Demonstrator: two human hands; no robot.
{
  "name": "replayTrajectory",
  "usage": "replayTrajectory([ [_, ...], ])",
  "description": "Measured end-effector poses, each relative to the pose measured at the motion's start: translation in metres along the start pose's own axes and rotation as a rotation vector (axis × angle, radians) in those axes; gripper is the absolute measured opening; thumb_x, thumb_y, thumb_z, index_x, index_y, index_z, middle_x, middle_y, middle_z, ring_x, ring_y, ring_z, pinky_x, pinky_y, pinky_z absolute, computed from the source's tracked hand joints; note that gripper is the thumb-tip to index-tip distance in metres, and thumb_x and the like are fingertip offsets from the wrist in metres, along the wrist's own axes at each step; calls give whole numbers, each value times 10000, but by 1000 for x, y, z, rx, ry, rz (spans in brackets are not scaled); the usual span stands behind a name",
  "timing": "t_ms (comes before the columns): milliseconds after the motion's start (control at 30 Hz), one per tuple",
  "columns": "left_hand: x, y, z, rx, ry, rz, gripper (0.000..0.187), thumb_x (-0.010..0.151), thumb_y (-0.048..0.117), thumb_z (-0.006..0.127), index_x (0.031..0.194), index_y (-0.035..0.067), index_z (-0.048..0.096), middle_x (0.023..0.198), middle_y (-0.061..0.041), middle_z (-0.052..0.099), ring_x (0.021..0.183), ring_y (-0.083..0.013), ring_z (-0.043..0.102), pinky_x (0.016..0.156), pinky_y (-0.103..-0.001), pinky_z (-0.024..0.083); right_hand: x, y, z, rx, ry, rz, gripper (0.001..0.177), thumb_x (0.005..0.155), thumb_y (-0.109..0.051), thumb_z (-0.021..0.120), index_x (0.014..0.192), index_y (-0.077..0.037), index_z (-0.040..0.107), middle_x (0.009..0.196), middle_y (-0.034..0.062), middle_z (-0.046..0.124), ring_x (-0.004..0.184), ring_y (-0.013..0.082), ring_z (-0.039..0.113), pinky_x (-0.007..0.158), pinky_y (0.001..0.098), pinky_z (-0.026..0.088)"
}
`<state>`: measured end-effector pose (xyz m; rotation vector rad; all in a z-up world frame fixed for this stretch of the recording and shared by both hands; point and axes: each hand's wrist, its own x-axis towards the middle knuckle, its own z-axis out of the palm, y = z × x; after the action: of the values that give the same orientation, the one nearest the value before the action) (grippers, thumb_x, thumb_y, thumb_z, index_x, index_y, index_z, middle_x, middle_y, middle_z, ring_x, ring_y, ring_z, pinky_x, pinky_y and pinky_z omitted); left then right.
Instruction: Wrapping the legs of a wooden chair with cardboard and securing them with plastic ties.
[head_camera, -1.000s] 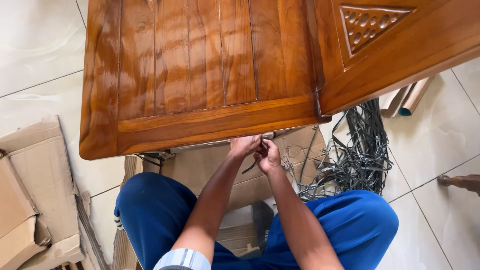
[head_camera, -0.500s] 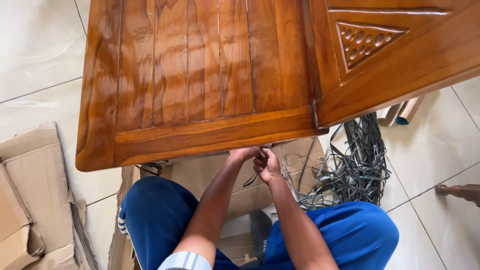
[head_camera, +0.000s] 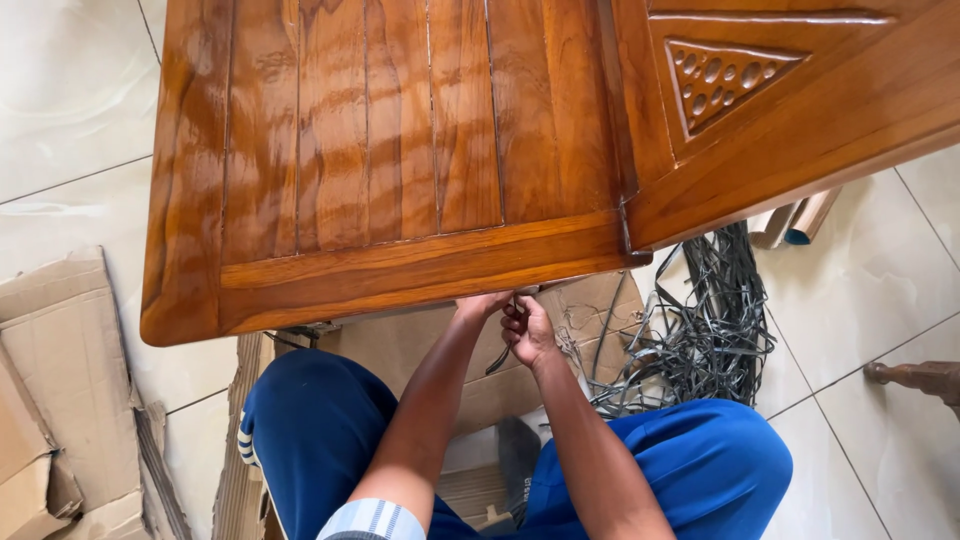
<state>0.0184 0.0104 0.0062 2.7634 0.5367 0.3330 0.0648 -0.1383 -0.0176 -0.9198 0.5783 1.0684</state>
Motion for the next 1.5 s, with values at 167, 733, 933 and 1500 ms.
replayTrajectory([
  [167,0,-8,24,-12,-37,-1,426,928,629,493,758,328,742,631,-87,694,744,-300,732,763,-433,569,-11,1,2,-42,23,-29,134,940,-281,631,946,-170,558,780,-68,488,548,31,404,397,129,229],
  [733,-6,8,40,-277,-248,-241,730,853,801,508,655,152,776,719,-174,735,894,-394,748,815,-499,568,-51,28,-20,-443,317,-462,195,989,-248,603,1102,-133,712,766,86,729,471,13,368,388,142,242],
  [933,-15,26,5,-416,-201,-310,712,820,742,651,732,47,783,692,-248,700,817,-467,730,742,-558,550,-61,38,-32,-939,511,-676,169,971,-333,631,995,-275,787,741,-46,778,678,102,662,685,250,493],
  [1500,-29,-12,47,-472,92,-155,532,821,583,782,648,81,744,541,-177,642,682,-410,724,646,-495,573,17,-12,16,-947,426,-747,309,915,-305,517,703,-149,679,543,-17,565,534,172,573,516,315,464],
])
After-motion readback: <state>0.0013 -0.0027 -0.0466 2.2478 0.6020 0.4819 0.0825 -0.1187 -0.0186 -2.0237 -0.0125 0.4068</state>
